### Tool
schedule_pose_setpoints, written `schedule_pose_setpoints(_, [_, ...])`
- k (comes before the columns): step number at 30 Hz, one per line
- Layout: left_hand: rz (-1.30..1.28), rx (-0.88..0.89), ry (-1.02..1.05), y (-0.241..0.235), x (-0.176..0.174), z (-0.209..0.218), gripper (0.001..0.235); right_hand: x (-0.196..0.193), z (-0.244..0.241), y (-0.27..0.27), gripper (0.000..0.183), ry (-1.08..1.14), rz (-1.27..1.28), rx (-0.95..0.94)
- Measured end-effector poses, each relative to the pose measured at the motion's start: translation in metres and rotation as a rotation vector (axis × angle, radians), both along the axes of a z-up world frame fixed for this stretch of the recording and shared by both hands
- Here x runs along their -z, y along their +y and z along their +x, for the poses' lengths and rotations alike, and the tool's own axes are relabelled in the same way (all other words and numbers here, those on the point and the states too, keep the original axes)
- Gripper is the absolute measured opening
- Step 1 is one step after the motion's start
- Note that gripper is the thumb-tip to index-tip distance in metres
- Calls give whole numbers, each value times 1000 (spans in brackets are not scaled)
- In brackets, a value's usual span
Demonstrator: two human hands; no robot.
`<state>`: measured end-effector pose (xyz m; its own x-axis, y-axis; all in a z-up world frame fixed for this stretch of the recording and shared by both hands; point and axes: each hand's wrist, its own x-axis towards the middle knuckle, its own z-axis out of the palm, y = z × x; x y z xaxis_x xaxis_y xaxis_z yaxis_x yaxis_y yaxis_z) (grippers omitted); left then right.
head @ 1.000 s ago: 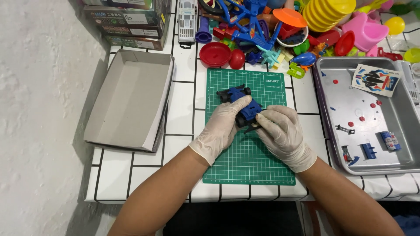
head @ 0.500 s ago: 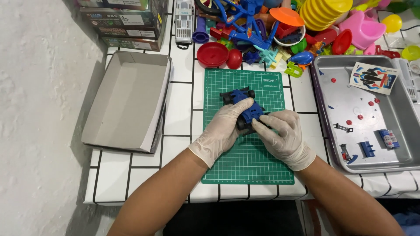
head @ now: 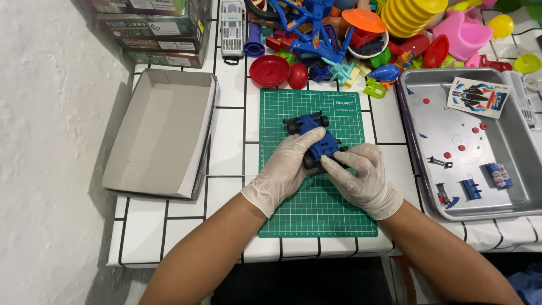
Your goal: Assembling a motorized toy car by installing batteries and attaching various chassis components.
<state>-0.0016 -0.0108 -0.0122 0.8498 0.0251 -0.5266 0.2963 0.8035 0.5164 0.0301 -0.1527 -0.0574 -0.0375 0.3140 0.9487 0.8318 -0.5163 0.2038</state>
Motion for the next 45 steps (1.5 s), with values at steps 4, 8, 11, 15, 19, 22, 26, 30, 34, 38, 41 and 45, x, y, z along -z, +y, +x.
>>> schedule_pose_setpoints(4, [-20, 3, -31, 1, 5, 1, 48, 16, 4, -7, 16, 28, 53, -25])
schedule_pose_setpoints(8, [2, 21, -63, 6, 3, 2, 49, 24, 14, -27, 28, 61, -7, -118])
schedule_pose_setpoints(11, [34, 5, -76, 11, -1, 4, 52, 35, 25, -38, 36, 107, 8, -187])
schedule_pose_setpoints(15, [79, -33, -92, 14, -4, 4, 57, 12, 23, -43, 30, 145, -96, -187])
schedule_pose_setpoints(19, [124, -23, -110, 10, -5, 3, 57, 18, 21, -37, 29, 82, -144, -153])
schedule_pose_setpoints(22, [143, -13, -107, 7, 3, 4, 59, 17, 18, -28, 30, 43, -163, -111])
schedule_pose_setpoints(26, [115, -17, -118, 6, 18, 9, 55, 16, 15, -22, 26, 32, -126, -114])
schedule_pose_setpoints(30, [98, -14, -120, 0, 25, 12, 51, 13, 5, -21, 39, 52, -119, -49])
schedule_pose_setpoints(34, [85, -35, -115, -6, 20, 9, 51, 15, 3, -21, 38, 41, -114, -19])
schedule_pose_setpoints(38, [83, -30, -123, -9, 16, 5, 45, 18, 1, -22, 35, 14, -110, 35])
schedule_pose_setpoints(41, [85, -30, -125, -10, 16, 4, 43, 19, 2, -24, 34, -6, -106, 74])
schedule_pose_setpoints(45, [88, -27, -133, -7, 16, 5, 42, 35, 16, -34, 33, 22, -143, -2])
